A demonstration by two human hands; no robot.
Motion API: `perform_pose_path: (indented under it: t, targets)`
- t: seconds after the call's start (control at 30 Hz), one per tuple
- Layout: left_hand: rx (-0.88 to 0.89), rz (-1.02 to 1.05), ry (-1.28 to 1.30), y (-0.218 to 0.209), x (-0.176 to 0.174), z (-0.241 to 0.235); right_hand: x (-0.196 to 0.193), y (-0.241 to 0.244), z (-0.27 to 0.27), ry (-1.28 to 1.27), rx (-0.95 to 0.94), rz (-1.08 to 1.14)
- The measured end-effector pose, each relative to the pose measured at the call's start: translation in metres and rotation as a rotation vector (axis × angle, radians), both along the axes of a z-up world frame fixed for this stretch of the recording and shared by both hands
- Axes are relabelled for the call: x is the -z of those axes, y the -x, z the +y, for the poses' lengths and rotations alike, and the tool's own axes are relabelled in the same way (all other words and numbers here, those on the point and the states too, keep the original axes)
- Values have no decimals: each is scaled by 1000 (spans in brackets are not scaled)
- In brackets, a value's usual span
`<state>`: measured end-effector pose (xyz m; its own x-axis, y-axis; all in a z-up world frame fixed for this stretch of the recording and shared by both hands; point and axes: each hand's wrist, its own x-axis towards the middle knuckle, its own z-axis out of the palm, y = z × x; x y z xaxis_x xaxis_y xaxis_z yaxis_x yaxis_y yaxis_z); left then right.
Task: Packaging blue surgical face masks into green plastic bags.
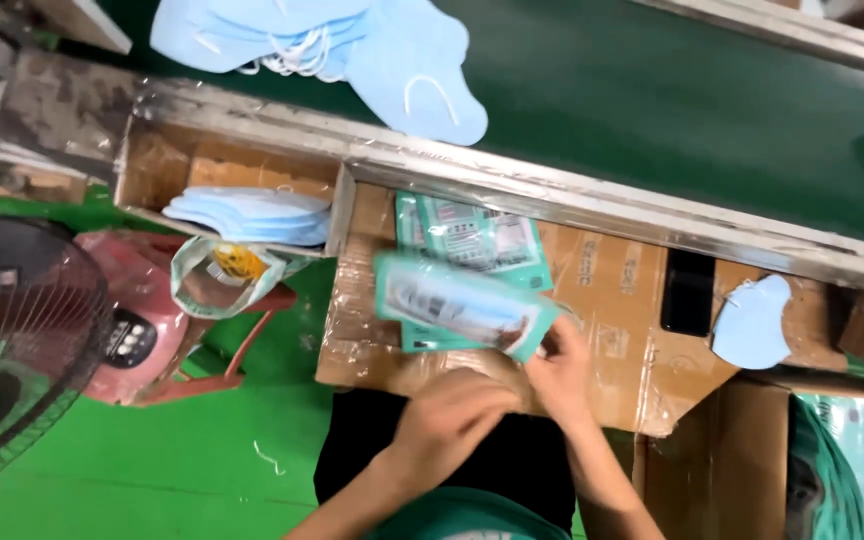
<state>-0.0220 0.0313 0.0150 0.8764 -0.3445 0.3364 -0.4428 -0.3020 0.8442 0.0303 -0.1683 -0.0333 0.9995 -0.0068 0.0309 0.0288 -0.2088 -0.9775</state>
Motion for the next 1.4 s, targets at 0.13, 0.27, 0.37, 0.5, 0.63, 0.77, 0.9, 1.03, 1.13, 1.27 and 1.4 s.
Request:
perform_pose_path:
  t: [0.13, 0.27, 0.37, 0.5, 0.63, 0.77, 0.9, 1.03, 1.13, 1.27, 1.4]
  targets:
    - [-342, -407, -114, -36, -120, 29, -53, 18, 3, 435, -81, -198]
    - [-177, -226, -25, -31, -73, 16, -35, 33, -17, 435, -232, -349]
    - [-260, -312, 114, -23, -68, 3, -63, 26, -10, 347, 137, -493]
    - [-335, -178, 355, -12, -67, -14, -42, 28, -40, -141, 215, -280]
    - [-280, -155, 300, -7, -58, -18, -12, 31, -76, -579, 69, -190]
    - [-278, -149, 259, -5, -57, -24, -33, 35, -65, -656, 28, -166]
    - [-229, -128, 280, -9, -54, -31, -31, 40, -56, -631, 47, -156]
    - [-217, -230, 165, -14, -50, -28, -29, 43, -54, -550, 26, -66]
    - [-107, -160, 336, -19, -59, -31, -26, 42, -58, -818, -91, -72]
    - [-126, -124, 292, -18, -43, -37, -22, 42, -53, -756, -233, 66]
    - [-187, -170, 261, -25, -41, -37, -36, 31, -46, -591, -138, 55]
